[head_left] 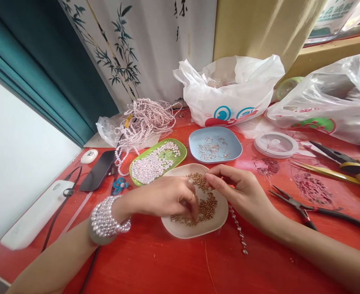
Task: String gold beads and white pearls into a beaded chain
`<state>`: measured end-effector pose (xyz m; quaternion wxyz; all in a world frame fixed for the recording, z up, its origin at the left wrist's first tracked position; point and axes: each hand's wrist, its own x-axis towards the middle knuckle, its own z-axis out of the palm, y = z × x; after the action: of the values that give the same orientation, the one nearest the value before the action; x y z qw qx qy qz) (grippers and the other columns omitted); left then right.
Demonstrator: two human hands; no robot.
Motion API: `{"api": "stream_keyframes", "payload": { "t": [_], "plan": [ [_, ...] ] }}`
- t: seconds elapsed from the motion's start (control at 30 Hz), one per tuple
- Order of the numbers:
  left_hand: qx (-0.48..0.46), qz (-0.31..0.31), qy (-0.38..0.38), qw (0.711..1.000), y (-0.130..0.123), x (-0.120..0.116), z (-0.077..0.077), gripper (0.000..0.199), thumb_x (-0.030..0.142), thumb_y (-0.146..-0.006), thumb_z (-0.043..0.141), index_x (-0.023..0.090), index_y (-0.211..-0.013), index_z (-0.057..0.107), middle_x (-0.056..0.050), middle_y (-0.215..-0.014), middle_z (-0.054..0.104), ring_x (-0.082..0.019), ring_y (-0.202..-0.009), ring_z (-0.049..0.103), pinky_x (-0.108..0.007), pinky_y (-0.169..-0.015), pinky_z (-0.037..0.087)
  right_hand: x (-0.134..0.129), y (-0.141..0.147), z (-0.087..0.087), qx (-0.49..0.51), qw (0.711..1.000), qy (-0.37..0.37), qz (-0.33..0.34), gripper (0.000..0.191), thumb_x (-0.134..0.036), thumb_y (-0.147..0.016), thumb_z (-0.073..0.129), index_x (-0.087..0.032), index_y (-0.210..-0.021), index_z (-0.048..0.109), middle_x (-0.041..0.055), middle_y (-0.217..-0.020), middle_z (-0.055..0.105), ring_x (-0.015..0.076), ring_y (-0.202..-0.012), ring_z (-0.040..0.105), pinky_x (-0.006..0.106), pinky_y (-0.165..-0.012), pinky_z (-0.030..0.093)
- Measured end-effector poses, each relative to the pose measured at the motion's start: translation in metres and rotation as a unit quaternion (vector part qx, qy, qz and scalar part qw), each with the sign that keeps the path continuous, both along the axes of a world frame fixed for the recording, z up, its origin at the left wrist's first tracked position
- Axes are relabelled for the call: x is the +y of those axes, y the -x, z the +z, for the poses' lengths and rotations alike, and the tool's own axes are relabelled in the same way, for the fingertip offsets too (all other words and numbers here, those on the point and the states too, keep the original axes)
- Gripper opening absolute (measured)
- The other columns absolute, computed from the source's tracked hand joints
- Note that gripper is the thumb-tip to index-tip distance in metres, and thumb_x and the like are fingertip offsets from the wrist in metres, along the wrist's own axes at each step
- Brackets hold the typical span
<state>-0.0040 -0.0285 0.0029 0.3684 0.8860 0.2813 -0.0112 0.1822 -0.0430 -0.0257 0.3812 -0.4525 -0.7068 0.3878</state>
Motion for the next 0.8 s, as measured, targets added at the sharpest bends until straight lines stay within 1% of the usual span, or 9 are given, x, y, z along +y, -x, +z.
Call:
{"api": "stream_keyframes", "payload": {
  "t": [0.13,0.3,0.37,0.53,0.6,0.67,0.8],
  "plan": [
    [-0.013,0.011,0.004,1.000,0.000,0.002,-0.002,0.015,0.014,-0.076,0.056,0.021,-0.076,0.069,-0.001,-0.084,0.065,-0.017,-0.091,0.056,-0.028,-0.080,0.041,0.000,-0.001,0.000,0.001,1.000,-0.002,0.001,0.023,-0.032,-0.083,0.048,-0.017,-0.071,0.060,-0.0004,-0.062,0.059,0.0113,-0.054,0.050,0.023,-0.051,0.040],
    [-0.074,0.062,0.030,0.995,0.002,0.009,-0.003,0.011,0.013,-0.076,0.056,0.016,-0.077,0.067,-0.003,-0.087,0.064,-0.015,-0.086,0.056,-0.028,-0.079,0.043,0.000,-0.002,-0.001,0.003,1.000,-0.012,0.001,0.023,-0.031,-0.083,0.048,-0.017,-0.069,0.060,-0.0010,-0.061,0.058,0.0104,-0.054,0.049,0.022,-0.050,0.039],
    [-0.077,0.065,0.030,0.994,0.003,0.011,-0.002,0.010,0.014,-0.075,0.057,0.016,-0.078,0.067,-0.003,-0.088,0.063,-0.015,-0.087,0.056,-0.028,-0.079,0.043,0.000,-0.002,-0.001,0.001,1.000,-0.013,0.000,0.023,-0.031,-0.083,0.048,-0.017,-0.069,0.060,-0.0011,-0.060,0.057,0.0100,-0.053,0.049,0.022,-0.050,0.039],
    [-0.058,0.033,-0.005,0.998,0.003,0.010,-0.002,0.010,0.014,-0.074,0.059,0.018,-0.076,0.068,-0.002,-0.085,0.064,-0.017,-0.089,0.054,-0.030,-0.080,0.042,0.001,-0.001,0.000,0.006,1.000,-0.014,0.005,0.022,-0.030,-0.083,0.049,-0.017,-0.069,0.060,-0.0012,-0.060,0.058,0.0103,-0.054,0.050,0.022,-0.050,0.039],
    [-0.067,0.049,-0.019,0.996,0.001,0.009,-0.004,0.013,0.013,-0.076,0.056,0.018,-0.077,0.068,-0.002,-0.087,0.064,-0.016,-0.087,0.054,-0.030,-0.080,0.042,0.001,-0.001,0.001,0.005,1.000,-0.013,0.004,0.022,-0.029,-0.084,0.048,-0.017,-0.069,0.059,-0.0011,-0.060,0.058,0.0104,-0.054,0.051,0.022,-0.050,0.039],
    [-0.074,0.078,-0.038,0.993,0.000,0.009,-0.006,0.013,0.013,-0.076,0.055,0.018,-0.079,0.067,-0.003,-0.088,0.064,-0.016,-0.086,0.055,-0.031,-0.080,0.041,0.000,-0.002,0.001,0.007,1.000,-0.012,0.005,0.022,-0.028,-0.084,0.048,-0.017,-0.068,0.059,-0.0010,-0.060,0.059,0.0104,-0.054,0.051,0.022,-0.050,0.039],
    [-0.066,0.115,-0.078,0.988,-0.004,0.007,-0.010,0.012,0.016,-0.076,0.057,0.019,-0.082,0.067,-0.002,-0.088,0.065,-0.017,-0.088,0.054,-0.033,-0.081,0.041,0.000,-0.002,0.001,0.011,1.000,-0.016,0.008,0.022,-0.028,-0.084,0.048,-0.017,-0.068,0.059,-0.0009,-0.059,0.059,0.0105,-0.053,0.052,0.022,-0.049,0.039]
  ]
}}
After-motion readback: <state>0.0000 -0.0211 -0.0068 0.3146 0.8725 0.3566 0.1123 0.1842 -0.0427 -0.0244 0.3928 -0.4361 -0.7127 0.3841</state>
